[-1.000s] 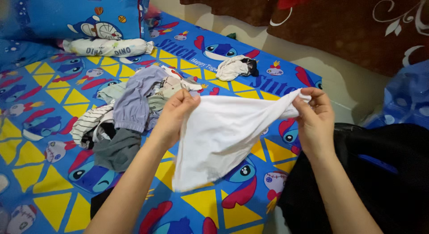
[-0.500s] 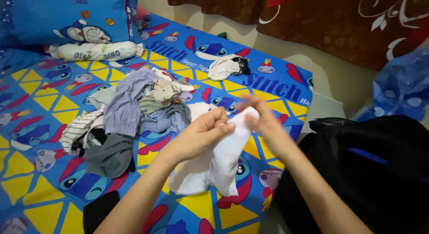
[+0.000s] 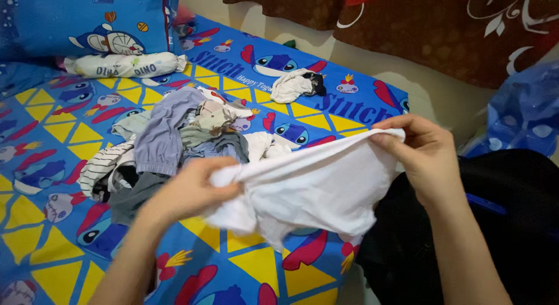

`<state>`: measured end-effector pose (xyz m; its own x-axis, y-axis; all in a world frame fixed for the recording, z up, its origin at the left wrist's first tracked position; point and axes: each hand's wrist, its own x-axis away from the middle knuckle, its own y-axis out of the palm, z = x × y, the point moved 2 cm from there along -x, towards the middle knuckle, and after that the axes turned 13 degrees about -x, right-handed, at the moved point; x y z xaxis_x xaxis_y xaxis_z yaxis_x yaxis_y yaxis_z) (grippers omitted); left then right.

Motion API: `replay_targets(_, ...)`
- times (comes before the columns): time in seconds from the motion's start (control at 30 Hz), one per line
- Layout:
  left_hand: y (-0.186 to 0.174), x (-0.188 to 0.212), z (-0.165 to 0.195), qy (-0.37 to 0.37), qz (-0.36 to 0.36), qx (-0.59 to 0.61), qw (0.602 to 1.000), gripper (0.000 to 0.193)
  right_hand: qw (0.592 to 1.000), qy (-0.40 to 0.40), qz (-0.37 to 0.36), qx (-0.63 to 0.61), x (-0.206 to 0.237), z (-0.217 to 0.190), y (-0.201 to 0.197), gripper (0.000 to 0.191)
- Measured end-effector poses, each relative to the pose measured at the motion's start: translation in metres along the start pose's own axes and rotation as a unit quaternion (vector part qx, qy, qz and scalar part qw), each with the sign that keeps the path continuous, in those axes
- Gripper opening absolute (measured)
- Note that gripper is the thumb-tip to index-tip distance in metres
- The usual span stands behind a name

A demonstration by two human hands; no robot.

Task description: The person folds clothes one at a time on a bed and places each folded item into an open backpack beside the bed. They smooth and fold shirts and pants by hand, then press the items down inside the backpack compartments.

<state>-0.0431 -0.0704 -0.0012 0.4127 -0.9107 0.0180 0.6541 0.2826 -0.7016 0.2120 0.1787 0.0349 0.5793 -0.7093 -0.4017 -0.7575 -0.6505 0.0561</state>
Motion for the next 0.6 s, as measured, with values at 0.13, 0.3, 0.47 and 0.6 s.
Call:
replay_targets(0.13, -0.034, 0.009, -0.027, -0.042, 0.086, 0.039, 0.995, 0.023, 0.999, 0.022, 0.035, -0.009, 0.001, 0.006, -0.013, 0.017)
replay_targets(0.3, -0.050, -0.006, -0.069, -0.026, 0.201, 0.066, 0.977, 0.023, 0.974, 0.207, -0.088, 0.037, -0.015, 0.049, -0.015, 0.019)
replay_targets(0.47, -0.015, -0.038, -0.073, -0.017, 0.370, 0.114, 0.922, 0.020, 0.991, 0.125, -0.044, -0.009, -0.037, 0.087, 0.013, 0.012)
replay_targets(0.6, -0.031, -0.013, -0.051, 0.189, 0.454, 0.087, 0.866, 0.021, 0.979, -0.202, -0.002, -0.033, -0.017, 0.068, 0.011, 0.015)
